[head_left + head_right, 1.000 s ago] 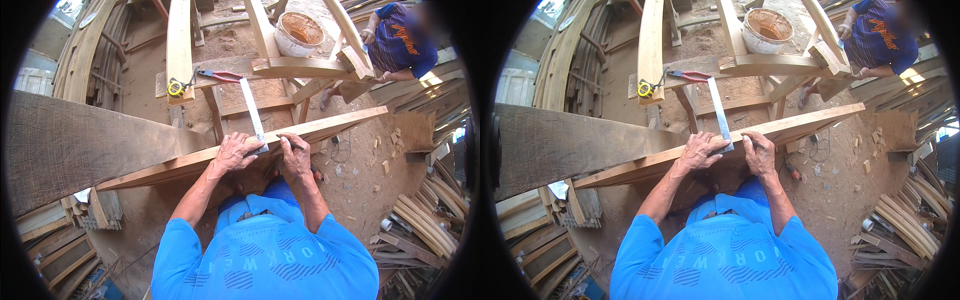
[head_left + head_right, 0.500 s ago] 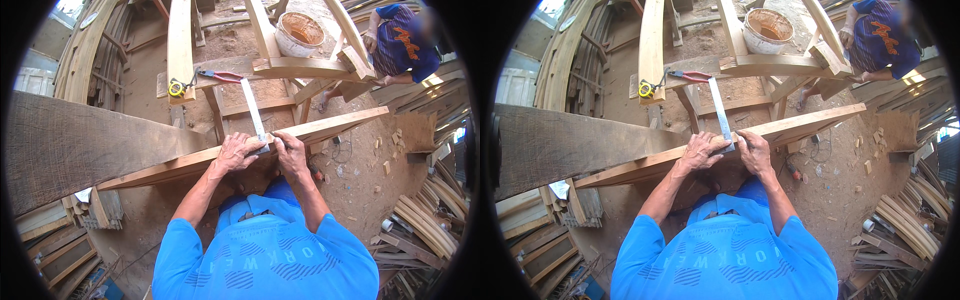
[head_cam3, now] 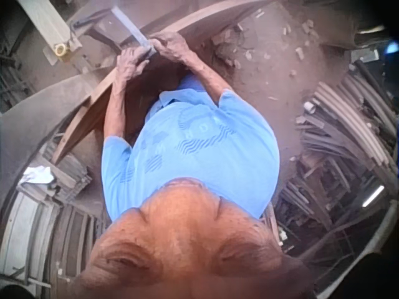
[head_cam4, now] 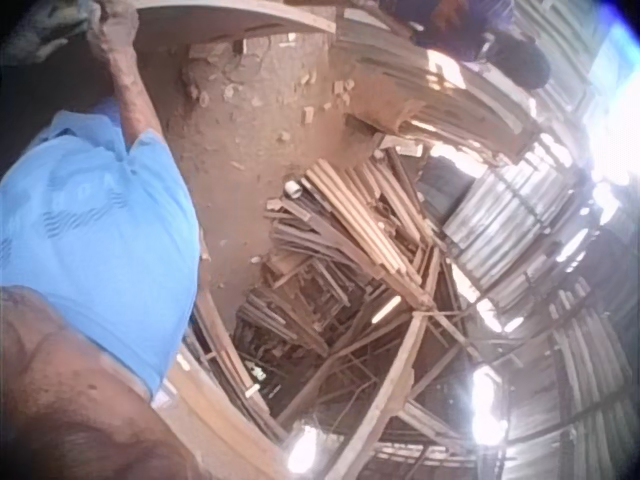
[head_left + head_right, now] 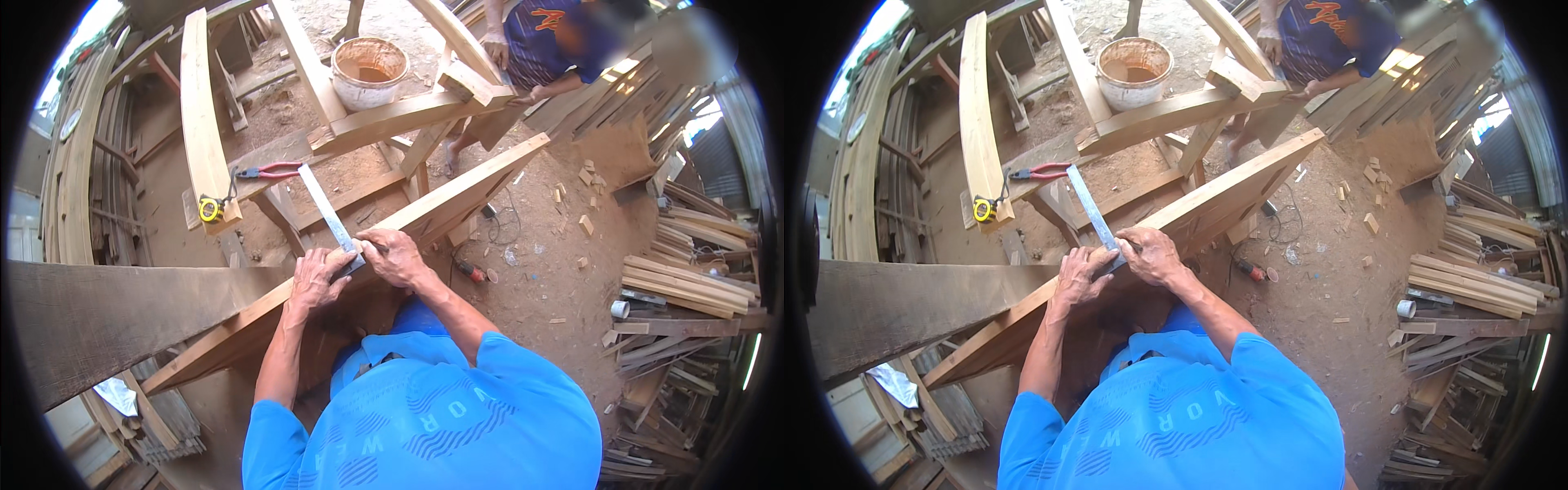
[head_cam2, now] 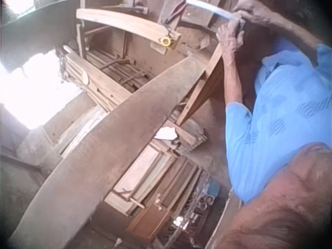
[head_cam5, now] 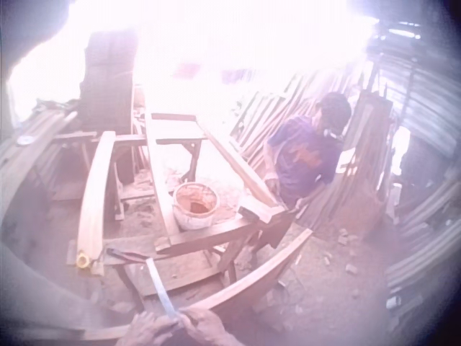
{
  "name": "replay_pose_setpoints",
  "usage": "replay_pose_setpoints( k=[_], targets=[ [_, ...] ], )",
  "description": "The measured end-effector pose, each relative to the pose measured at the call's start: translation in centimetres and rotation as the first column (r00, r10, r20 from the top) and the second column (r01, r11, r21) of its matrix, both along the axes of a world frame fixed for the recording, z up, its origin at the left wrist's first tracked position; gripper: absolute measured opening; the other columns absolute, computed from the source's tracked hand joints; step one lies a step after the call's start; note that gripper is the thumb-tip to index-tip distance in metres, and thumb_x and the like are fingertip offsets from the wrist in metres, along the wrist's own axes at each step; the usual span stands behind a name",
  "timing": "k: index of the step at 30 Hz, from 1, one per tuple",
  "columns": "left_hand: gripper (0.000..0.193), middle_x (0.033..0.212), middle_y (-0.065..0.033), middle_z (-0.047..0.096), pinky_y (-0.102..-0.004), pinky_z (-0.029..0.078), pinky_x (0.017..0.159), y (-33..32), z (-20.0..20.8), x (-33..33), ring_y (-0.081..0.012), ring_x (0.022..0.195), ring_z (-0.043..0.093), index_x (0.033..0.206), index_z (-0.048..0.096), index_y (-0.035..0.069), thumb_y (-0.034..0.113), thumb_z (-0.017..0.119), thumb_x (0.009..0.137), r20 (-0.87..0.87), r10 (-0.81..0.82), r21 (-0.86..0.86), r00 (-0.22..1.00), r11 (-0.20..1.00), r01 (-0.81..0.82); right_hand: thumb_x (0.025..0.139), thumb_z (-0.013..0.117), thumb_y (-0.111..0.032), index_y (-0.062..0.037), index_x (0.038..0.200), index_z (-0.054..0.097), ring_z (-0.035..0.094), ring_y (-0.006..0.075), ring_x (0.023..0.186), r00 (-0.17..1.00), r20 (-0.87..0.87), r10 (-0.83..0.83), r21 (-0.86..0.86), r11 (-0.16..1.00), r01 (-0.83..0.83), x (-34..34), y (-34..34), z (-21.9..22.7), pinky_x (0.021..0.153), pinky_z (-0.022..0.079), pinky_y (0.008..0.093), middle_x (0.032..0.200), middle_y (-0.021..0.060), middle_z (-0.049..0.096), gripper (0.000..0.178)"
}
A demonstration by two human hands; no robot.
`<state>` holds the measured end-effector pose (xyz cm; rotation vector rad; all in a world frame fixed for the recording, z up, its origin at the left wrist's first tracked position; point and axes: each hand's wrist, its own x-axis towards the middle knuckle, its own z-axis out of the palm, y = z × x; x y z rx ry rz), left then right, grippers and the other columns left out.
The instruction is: The person measures and marks a wooden door with a square and pencil, then uses a wooden sanding block to sand the edges and surfaces of the door and a smaller wooden piece.
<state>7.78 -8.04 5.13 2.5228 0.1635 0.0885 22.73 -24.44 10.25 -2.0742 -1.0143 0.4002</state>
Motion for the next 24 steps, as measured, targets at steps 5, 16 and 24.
replay_pose_setpoints(
  k=[5,16,24],
  targets=[
    [0.06,0.114,-0.0109,0.06,-0.045,0.043,0.087,0.2,-0.2,-0.2,-0.0316,0.104,0.055,0.136,0.063,0.034,0.032,0.08,0.079,-0.029,-0.032,0.023,0.999,0.999,0.033,0.092,0.059,-0.022,-0.006,0.11,0.072,0.068,0.0383,0.098,0.998,-0.052,0.031,-0.099,0.994,-0.036,-0.1,0.5,-1.3,0.087,0.054,0.0475,0.101,0.0198,0.072,0.028],
    [0.058,0.125,-0.0153,0.06,-0.0492,0.041,0.102,-1.2,-0.1,-1.3,-0.0372,0.118,0.053,0.129,0.068,0.028,0.015,0.074,0.074,0.087,-0.004,0.172,0.996,0.985,-0.011,0.098,0.053,-0.034,-0.0042,0.118,0.069,0.065,0.0427,0.104,0.958,-0.281,0.062,-0.5,0.842,-0.202,-2.1,-2.9,-2.0,0.092,0.05,0.0503,0.11,0.0226,0.07,0.04],
    [0.048,0.145,-0.0295,0.042,-0.0539,0.034,0.115,-7.8,2.1,-6.9,-0.0468,0.132,0.042,0.125,0.068,0.013,0.003,0.066,0.078,0.275,0.261,0.148,0.925,0.939,-0.309,0.108,0.047,-0.025,-0.0005,0.13,0.061,0.061,0.0133,0.099,0.382,-0.912,0.151,0.122,0.987,-0.1,-7.8,-3.3,-5.2,0.084,0.052,0.0319,0.111,0.0048,0.067,0.036]
  ],
)
